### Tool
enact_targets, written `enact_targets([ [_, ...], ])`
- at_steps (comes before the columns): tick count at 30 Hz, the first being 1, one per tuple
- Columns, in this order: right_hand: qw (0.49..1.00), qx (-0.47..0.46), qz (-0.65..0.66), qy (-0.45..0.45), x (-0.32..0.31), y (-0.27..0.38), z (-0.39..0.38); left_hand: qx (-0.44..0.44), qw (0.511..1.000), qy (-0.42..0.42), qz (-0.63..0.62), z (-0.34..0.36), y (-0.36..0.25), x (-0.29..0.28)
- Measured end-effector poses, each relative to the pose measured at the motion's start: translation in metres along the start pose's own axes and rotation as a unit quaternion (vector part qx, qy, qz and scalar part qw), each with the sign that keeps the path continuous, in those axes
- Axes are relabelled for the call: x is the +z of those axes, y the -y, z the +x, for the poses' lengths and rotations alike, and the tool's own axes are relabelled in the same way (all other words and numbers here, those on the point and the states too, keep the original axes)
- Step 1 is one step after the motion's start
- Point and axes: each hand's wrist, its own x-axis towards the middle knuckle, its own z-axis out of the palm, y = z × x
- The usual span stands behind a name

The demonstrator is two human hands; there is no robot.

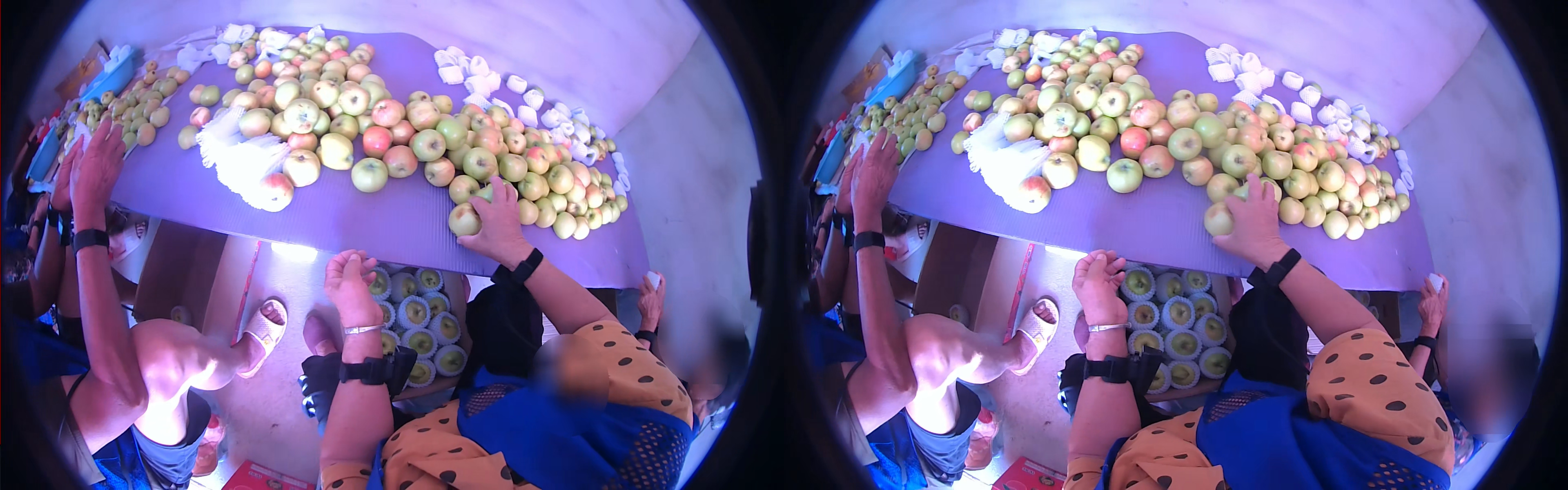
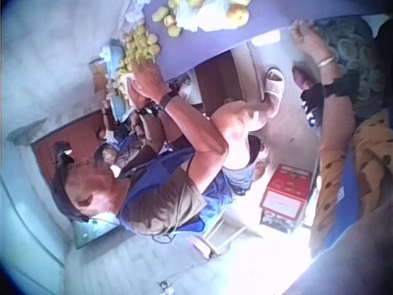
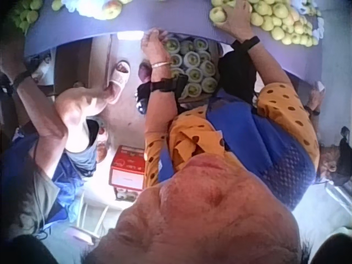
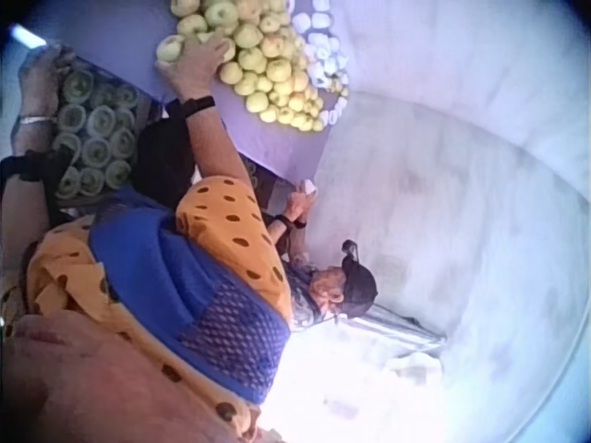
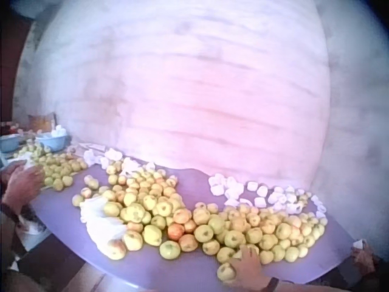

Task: Packing apples into cardboard boxes using foam protective sleeves.

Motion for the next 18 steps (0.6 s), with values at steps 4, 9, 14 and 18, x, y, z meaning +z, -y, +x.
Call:
enact_targets([
  [4,0.997,-0.054,0.047,-0.035,-0.007,0.010,0.000,0.001,1.000,0.000,0.009,0.003,0.001,-0.005],
  [9,0.959,-0.209,0.165,-0.101,-0.012,0.051,0.015,0.005,0.999,-0.007,0.031,0.001,-0.001,-0.003],
  [14,0.925,-0.275,0.249,-0.075,0.003,0.108,0.043,0.049,0.990,-0.116,0.058,-0.002,-0.003,-0.002],
  [18,0.913,-0.291,0.279,-0.061,0.019,0.148,0.072,0.055,0.991,-0.106,0.057,0.001,0.001,-0.004],
])
